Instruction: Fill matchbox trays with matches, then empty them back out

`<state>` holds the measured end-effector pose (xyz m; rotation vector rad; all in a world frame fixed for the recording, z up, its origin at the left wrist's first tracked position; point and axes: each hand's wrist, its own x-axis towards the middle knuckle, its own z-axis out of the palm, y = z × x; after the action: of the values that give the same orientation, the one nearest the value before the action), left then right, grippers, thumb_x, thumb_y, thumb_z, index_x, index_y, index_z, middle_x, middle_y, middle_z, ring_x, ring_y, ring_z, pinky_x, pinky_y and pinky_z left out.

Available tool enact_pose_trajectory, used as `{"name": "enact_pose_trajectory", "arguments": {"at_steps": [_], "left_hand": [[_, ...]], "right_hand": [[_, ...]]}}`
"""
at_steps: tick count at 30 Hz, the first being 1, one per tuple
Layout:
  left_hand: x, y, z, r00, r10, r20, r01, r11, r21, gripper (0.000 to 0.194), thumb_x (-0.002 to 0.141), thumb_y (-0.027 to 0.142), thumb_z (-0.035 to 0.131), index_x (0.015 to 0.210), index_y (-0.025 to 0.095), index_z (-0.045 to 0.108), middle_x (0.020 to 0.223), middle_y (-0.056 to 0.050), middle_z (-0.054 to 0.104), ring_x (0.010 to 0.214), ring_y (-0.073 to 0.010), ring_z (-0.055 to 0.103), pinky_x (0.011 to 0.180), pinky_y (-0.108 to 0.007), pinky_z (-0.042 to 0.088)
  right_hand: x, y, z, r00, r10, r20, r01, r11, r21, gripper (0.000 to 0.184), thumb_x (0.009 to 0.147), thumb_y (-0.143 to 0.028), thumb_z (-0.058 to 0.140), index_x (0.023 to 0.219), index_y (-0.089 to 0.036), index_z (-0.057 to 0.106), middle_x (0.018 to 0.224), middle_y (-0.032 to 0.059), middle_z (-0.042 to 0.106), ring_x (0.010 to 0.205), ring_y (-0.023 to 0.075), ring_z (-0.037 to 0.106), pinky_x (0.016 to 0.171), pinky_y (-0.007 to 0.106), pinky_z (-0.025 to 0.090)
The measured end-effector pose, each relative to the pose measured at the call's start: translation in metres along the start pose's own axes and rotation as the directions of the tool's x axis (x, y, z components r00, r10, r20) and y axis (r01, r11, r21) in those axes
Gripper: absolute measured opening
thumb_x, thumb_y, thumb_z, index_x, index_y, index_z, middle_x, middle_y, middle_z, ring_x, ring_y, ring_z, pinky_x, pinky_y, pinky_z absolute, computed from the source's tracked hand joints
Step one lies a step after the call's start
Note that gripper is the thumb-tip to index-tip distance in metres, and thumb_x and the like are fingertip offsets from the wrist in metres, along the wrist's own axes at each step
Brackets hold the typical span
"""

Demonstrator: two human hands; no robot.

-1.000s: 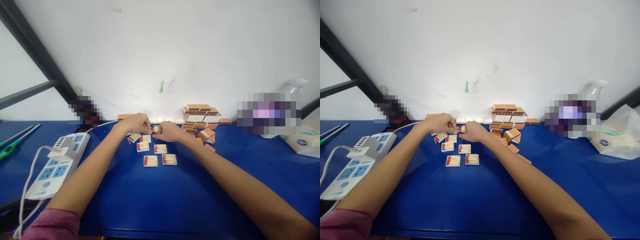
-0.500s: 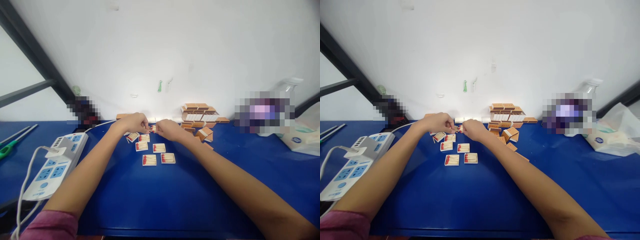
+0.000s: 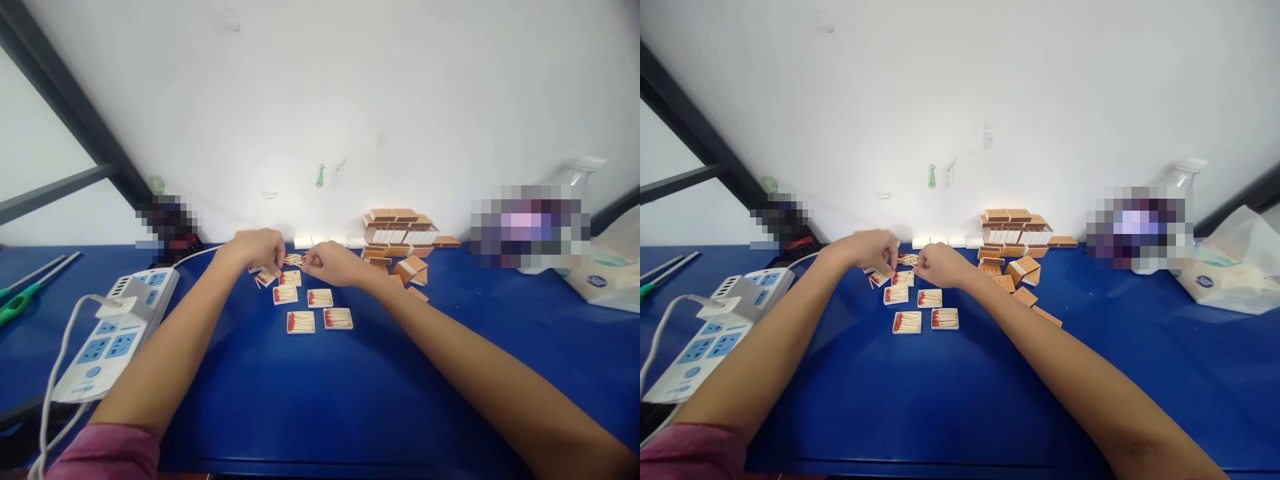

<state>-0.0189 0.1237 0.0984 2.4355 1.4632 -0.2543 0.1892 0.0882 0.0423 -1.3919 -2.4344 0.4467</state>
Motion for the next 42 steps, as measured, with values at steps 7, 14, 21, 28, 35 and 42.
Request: {"name": "enact_pose_trajectory", "arguments": {"at_steps": [7,14,21,28,35,42], "left_hand": [[0.002,0.004,0.005,1.000,0.010,0.026,-0.010,1.000,0.017,0.008,0.065,0.029,0.084,0.071,0.026,0.080,0.070,-0.001,0.075,0.060,-0.0163,0.062,0.056,-0.026,0.034],[0.003,0.003,0.005,0.999,-0.021,0.036,0.020,0.999,0.026,0.012,0.064,0.029,0.085,0.072,0.024,0.078,0.070,-0.001,0.075,0.062,-0.0174,0.063,0.058,-0.027,0.036],[0.001,0.004,0.002,0.998,-0.017,0.055,0.015,1.000,0.024,0.016,0.064,0.034,0.085,0.074,0.024,0.078,0.066,0.000,0.072,0.060,-0.0171,0.062,0.058,-0.027,0.036],[0.002,0.002,0.004,0.995,-0.024,0.099,0.024,1.000,-0.003,0.019,0.064,0.038,0.085,0.074,0.024,0.078,0.069,-0.001,0.073,0.060,-0.0169,0.060,0.058,-0.028,0.036],[0.004,0.000,0.004,0.987,-0.042,0.153,0.048,0.998,-0.032,0.030,0.063,0.041,0.087,0.082,0.021,0.075,0.073,-0.002,0.072,0.061,-0.0171,0.060,0.059,-0.028,0.037],[0.001,0.002,0.001,0.991,-0.037,0.130,0.045,0.997,-0.058,0.032,0.063,0.039,0.087,0.085,0.021,0.074,0.073,-0.002,0.072,0.060,-0.0167,0.059,0.059,-0.028,0.035]], "right_hand": [[0.000,-0.005,0.012,0.997,0.006,0.076,-0.020,0.984,0.176,0.029,0.090,-0.030,0.067,0.063,-0.019,0.062,0.058,-0.0015,0.060,0.055,0.0121,0.051,0.056,0.028,0.034],[0.002,-0.012,0.026,0.995,0.090,0.047,-0.097,0.979,0.181,0.029,0.089,-0.028,0.065,0.061,-0.020,0.061,0.063,0.0008,0.065,0.058,0.0132,0.056,0.057,0.028,0.035],[0.001,-0.015,0.026,0.990,0.140,0.026,-0.142,0.980,0.138,0.030,0.086,-0.024,0.067,0.058,-0.020,0.056,0.060,0.0007,0.062,0.056,0.0132,0.054,0.055,0.029,0.033],[0.000,-0.014,0.023,0.989,0.149,0.010,-0.149,0.986,0.070,0.031,0.086,-0.027,0.069,0.059,-0.020,0.054,0.066,0.0025,0.065,0.059,0.0137,0.055,0.056,0.029,0.032],[0.000,-0.012,0.018,0.982,0.164,0.089,-0.166,0.986,0.007,0.040,0.087,-0.031,0.068,0.052,-0.020,0.052,0.055,0.0013,0.057,0.053,0.0127,0.049,0.053,0.029,0.028],[0.000,-0.012,0.013,0.983,0.170,0.072,-0.167,0.985,-0.047,0.035,0.088,-0.025,0.066,0.056,-0.019,0.052,0.057,0.0014,0.056,0.053,0.0119,0.047,0.053,0.028,0.028]]}}
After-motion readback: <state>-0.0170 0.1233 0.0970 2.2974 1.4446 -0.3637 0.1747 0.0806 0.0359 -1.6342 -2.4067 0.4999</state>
